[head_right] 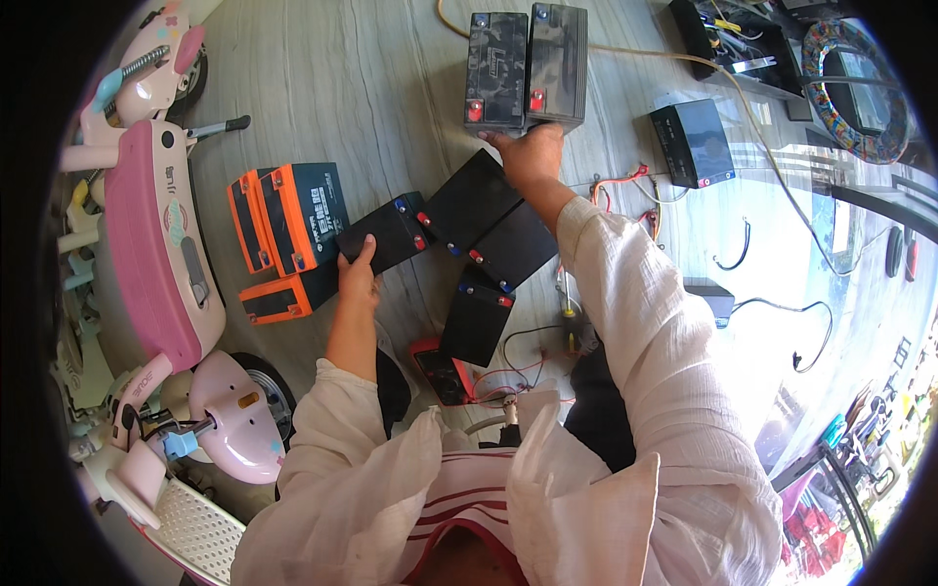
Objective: The person uses a screwdriver to loosen and tighten terminals on several batteries. They then connect wires to the battery terminals and use a multimeter to measure voltage.
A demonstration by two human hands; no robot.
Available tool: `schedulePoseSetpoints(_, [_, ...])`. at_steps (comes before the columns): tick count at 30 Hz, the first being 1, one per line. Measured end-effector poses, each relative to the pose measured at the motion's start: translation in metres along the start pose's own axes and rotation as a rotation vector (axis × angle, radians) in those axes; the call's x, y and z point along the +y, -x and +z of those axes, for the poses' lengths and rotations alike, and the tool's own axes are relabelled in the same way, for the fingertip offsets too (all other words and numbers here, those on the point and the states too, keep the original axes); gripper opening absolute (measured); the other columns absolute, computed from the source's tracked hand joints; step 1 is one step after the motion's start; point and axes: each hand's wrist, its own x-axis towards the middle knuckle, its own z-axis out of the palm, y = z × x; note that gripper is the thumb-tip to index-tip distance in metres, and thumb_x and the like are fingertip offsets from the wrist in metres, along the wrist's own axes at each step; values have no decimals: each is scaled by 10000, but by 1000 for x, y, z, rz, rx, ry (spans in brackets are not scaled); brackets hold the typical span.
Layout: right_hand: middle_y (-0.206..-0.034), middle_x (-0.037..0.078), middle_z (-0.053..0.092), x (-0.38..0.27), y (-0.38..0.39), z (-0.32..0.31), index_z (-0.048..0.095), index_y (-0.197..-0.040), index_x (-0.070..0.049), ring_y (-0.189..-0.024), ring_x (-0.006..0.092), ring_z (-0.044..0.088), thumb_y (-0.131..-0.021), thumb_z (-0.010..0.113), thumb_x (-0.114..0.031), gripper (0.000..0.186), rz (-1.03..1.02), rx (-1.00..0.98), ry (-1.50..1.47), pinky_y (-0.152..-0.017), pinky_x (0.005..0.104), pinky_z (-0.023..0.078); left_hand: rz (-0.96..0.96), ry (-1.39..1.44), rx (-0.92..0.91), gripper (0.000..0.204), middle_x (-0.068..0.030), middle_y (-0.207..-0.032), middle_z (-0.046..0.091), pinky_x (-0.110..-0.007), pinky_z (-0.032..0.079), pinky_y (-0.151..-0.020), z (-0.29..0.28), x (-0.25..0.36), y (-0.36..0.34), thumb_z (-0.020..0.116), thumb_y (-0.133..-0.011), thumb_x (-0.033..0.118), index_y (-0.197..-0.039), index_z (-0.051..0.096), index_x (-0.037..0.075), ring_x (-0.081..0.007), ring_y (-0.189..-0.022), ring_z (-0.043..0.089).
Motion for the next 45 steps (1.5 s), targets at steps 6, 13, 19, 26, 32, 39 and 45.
schedulePoseSetpoints(6, [-926, 251, 700, -30, -17, 11, 683, -879, 60, -890, 389, 678, -623, 917, -391, 569, -197, 167, 140, -785, 431, 528, -10, -6, -25, 661, -7, -1315, 531, -555, 337, -1059, 2, 5, 20, 804, -821, 214, -1357, 418, 213, -250, -1239, 495])
schedulePoseSetpoints(13, [-1220, 284, 530, -58, 19, -18, 577, -1075, 62, -1107, 392, 564, -710, 788, -556, 748, -210, -223, 569, -895, 459, 500, -42, -13, -8, 656, -7, -1294, 538, -559, 342, -1060, -1, 7, 17, 812, -806, 201, -1338, 429, 208, -254, -1220, 507])
schedulePoseSetpoints(19, [-1474, 185, 347, -44, 81, -45, 469, -1407, -183, -1384, 413, 316, -728, 816, -365, 784, -751, -524, 614, -1111, 516, 309, 19, -25, -16, 627, 0, -1245, 572, -552, 405, -969, 14, 6, 17, 825, -790, 212, -1299, 459, 198, -262, -1166, 542])
schedulePoseSetpoints(26, [-1534, 239, 234, -27, 62, -55, 359, -1488, -233, -1394, 482, 281, -769, 793, -360, 850, -399, -411, 618, -1099, 565, 328, 164, -55, -118, 552, -25, -1191, 606, -542, 432, -922, 58, 16, 7, 828, -778, 185, -1230, 511, 158, -264, -1139, 554])
schedulePoseSetpoints(32, [-1547, 273, 180, -29, 67, -68, 310, -1512, -244, -1383, 532, 268, -731, 821, -406, 947, -377, -330, 731, -1080, 559, 366, 556, -369, -228, 759, -164, -1265, 572, -448, 464, -962, 94, 51, -27, 850, -733, 191, -1371, 442, 145, -301, -1182, 555])
schedulePoseSetpoints(39, [-1542, 267, 204, -21, 49, -65, 342, -1501, -239, -1358, 547, 308, -723, 836, -367, 931, -383, -321, 679, -1082, 537, 385, 578, -1033, -26, 1125, -327, -1336, 478, -446, 455, -1005, 127, 79, 0, 851, -658, 480, -1549, 209, 233, -419, -1208, 538])
schedulePoseSetpoints(45, [-1529, 232, 257, -19, 43, -74, 380, -1480, -213, -1375, 516, 297, -716, 835, -379, 904, -468, -348, 672, -1115, 516, 351, 525, -1011, -18, 1138, -323, -1346, 476, -449, 449, -1012, 118, 75, 6, 822, -687, 516, -1551, 173, 159, -436, -1224, 521])
